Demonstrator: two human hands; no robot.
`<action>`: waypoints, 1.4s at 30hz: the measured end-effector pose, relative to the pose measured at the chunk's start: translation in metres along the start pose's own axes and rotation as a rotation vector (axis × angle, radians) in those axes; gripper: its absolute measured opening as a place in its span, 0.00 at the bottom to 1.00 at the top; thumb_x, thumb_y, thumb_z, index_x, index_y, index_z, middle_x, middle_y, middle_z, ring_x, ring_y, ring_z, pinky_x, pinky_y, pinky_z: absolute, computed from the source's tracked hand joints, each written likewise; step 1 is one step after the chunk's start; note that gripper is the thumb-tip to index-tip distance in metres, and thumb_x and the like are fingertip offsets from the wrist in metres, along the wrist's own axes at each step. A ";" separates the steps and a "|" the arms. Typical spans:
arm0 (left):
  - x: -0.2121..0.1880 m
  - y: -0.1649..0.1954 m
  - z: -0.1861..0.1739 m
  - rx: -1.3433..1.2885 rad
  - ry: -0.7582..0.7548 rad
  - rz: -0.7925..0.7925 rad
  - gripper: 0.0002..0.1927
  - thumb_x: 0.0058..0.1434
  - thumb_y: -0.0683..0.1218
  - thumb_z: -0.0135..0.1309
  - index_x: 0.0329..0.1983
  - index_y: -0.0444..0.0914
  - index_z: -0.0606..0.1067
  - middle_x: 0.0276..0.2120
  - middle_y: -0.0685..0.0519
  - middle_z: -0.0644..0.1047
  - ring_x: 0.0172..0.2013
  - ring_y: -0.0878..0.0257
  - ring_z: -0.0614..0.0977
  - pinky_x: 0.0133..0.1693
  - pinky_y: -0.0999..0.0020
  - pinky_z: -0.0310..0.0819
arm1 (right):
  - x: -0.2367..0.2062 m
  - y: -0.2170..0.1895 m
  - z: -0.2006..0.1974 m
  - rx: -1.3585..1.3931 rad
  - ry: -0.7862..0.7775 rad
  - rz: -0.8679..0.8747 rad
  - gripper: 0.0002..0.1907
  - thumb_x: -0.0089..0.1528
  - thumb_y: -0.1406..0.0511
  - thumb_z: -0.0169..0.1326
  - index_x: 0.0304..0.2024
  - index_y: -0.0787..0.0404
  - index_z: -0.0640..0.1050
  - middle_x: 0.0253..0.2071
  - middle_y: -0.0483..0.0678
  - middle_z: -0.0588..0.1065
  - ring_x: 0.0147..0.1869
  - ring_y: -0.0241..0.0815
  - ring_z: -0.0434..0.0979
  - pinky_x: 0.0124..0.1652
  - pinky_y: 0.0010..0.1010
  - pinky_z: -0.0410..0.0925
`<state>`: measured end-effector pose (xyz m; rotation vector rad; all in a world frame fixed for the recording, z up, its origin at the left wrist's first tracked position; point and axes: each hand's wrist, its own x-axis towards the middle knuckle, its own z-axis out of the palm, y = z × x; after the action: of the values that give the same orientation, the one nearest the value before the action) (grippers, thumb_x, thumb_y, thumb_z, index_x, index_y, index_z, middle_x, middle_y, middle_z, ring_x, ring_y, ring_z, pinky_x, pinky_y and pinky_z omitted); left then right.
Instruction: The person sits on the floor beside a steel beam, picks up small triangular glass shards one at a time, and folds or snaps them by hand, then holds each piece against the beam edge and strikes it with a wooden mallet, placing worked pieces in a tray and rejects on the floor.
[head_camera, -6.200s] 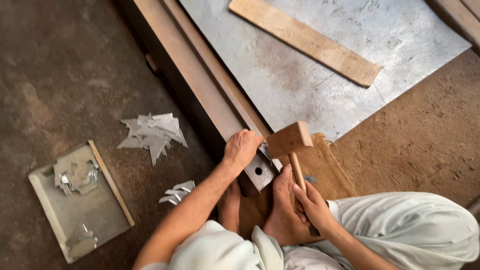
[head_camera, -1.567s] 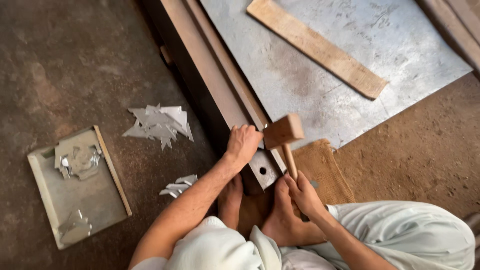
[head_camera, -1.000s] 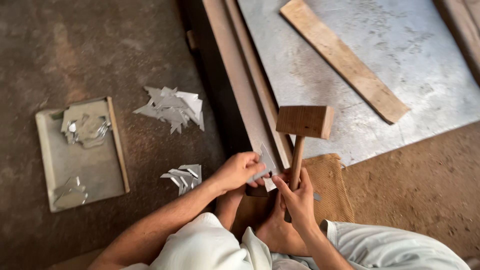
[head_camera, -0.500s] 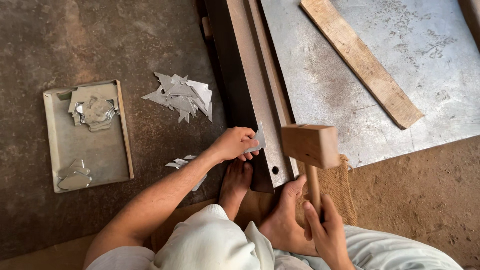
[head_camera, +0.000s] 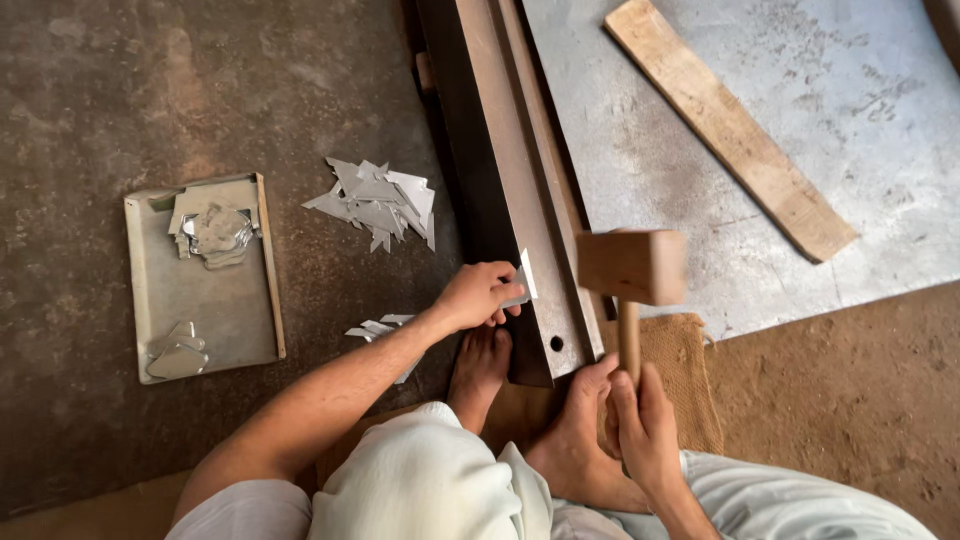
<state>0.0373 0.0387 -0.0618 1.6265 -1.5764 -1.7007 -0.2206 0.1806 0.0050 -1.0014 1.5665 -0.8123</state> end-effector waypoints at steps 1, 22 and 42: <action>0.001 0.000 0.001 -0.003 -0.010 -0.004 0.11 0.69 0.48 0.52 0.46 0.35 0.75 0.31 0.49 0.84 0.22 0.67 0.82 0.23 0.72 0.76 | 0.000 0.004 0.000 0.027 0.013 -0.046 0.11 0.72 0.60 0.45 0.41 0.63 0.69 0.17 0.39 0.63 0.15 0.28 0.58 0.13 0.26 0.54; -0.003 0.017 0.003 -0.051 -0.066 0.086 0.17 0.70 0.50 0.52 0.46 0.32 0.65 0.36 0.41 0.84 0.32 0.59 0.85 0.33 0.65 0.80 | 0.028 0.038 -0.016 0.239 -0.114 0.124 0.18 0.71 0.53 0.40 0.33 0.57 0.64 0.16 0.40 0.60 0.12 0.32 0.56 0.11 0.26 0.53; -0.015 0.094 0.042 0.622 0.073 0.535 0.07 0.52 0.43 0.66 0.31 0.40 0.78 0.32 0.51 0.82 0.37 0.56 0.84 0.39 0.60 0.78 | -0.036 0.062 -0.112 0.087 -0.131 0.177 0.14 0.67 0.56 0.51 0.39 0.60 0.69 0.20 0.43 0.69 0.17 0.33 0.68 0.16 0.26 0.61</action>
<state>-0.0350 0.0382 0.0127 1.2818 -2.3799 -0.9152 -0.3387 0.2399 -0.0116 -0.8242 1.4721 -0.6731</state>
